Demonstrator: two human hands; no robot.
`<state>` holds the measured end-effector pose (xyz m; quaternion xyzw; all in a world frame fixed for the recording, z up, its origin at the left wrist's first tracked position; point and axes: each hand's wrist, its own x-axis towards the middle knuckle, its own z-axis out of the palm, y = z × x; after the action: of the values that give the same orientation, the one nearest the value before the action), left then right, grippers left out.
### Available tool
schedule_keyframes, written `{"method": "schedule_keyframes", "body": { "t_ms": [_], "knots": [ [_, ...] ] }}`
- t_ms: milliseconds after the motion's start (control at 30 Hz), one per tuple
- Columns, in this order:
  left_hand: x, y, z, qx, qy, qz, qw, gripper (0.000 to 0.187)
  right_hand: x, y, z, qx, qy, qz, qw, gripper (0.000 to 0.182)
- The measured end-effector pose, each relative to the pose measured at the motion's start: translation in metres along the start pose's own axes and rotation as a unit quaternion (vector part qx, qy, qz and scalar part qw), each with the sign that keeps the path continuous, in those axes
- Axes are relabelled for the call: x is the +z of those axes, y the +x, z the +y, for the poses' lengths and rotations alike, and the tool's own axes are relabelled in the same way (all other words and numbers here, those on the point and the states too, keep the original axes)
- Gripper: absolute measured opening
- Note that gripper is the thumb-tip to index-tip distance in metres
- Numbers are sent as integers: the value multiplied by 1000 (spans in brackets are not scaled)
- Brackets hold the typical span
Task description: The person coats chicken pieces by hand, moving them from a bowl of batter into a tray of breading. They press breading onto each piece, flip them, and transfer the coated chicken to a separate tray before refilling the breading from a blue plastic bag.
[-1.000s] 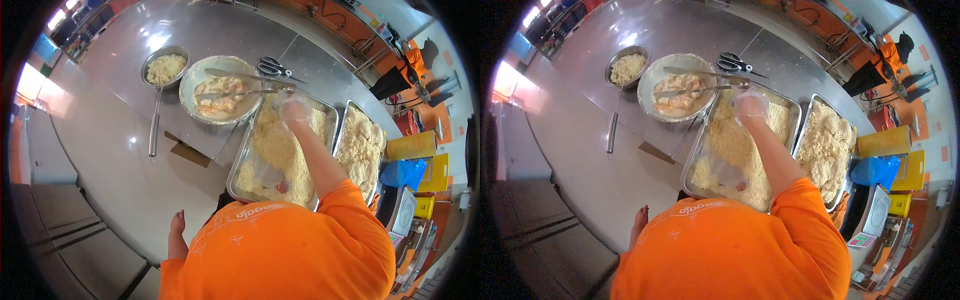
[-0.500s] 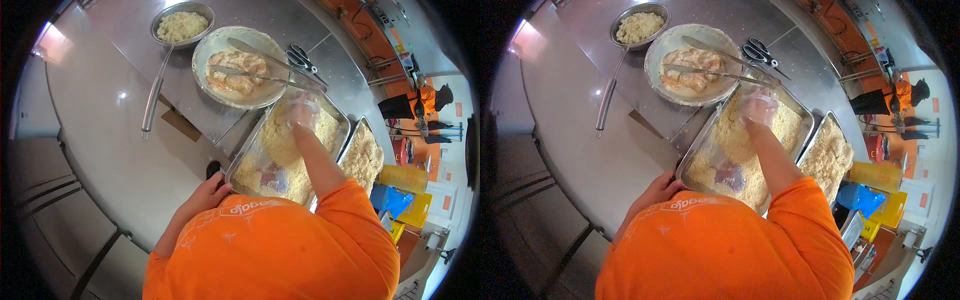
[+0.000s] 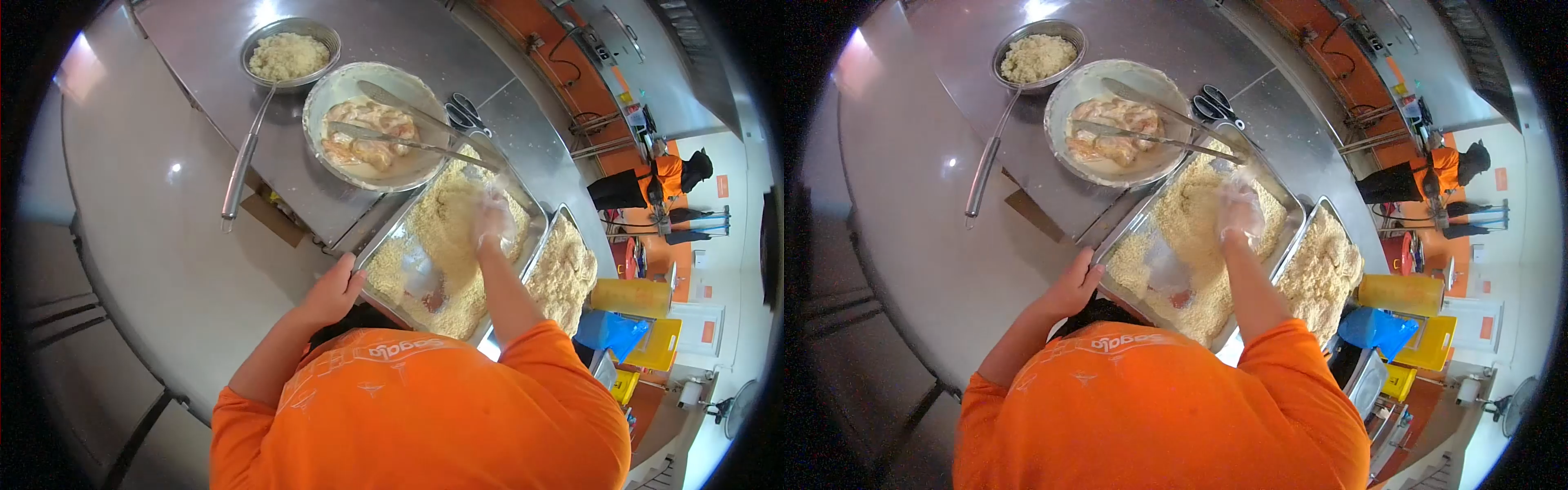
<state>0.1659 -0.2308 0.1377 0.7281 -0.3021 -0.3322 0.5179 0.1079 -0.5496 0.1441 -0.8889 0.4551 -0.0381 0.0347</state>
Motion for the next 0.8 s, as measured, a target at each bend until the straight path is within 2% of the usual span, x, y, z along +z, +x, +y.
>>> {"method": "schedule_keyframes", "body": {
  "t_ms": [67, 167, 267, 333, 367, 400, 467, 533, 600, 667, 767, 800],
  "knots": [
    [-1, 1, 4, -19, 18, 1, 1000, 23, 14, 1, 4, 17, 50, 43, 998, 41],
    [0, 1, 9, -34, 31, 9, 999, 23, -5, -5, -8, 17, 24, 10, 1000, 43],
    [1, 0, 13, -62, 6, 9, 998, 22, 31, 3, 19, -119, -12, 138, 983, 41],
    [1, 0, 15, -62, -9, 10, 998, 22, -5, 0, -2, -92, -68, -20, 993, 41],
    [0, 0, 14, -51, -8, 12, 999, 22, -10, 1, -7, -118, -120, -76, 983, 41],
    [0, -1, 12, -41, -7, 16, 999, 21, -16, 2, -11, -148, -168, -130, 966, 41],
    [0, -1, 11, -29, 24, 22, 999, 21, 6, 8, 1, -275, -313, -187, 890, 40],
    [1, -2, 9, -25, 28, 22, 999, 20, 20, 5, 15, -274, -98, -245, 925, 40],
    [3, -2, 7, -31, 1, 21, 999, 21, 10, -6, 23, -222, 38, -286, 931, 41],
    [5, -3, 5, 0, -7, 30, 1000, 21, -49, -32, -9, -132, 91, -319, 934, 44],
    [5, -3, 3, 42, 12, 46, 998, 21, -44, -59, -2, -175, 129, -263, 940, 37],
    [5, -4, 2, 56, 23, 49, 997, 21, -32, -61, 5, -228, 129, -263, 928, 32]
  ]
}}
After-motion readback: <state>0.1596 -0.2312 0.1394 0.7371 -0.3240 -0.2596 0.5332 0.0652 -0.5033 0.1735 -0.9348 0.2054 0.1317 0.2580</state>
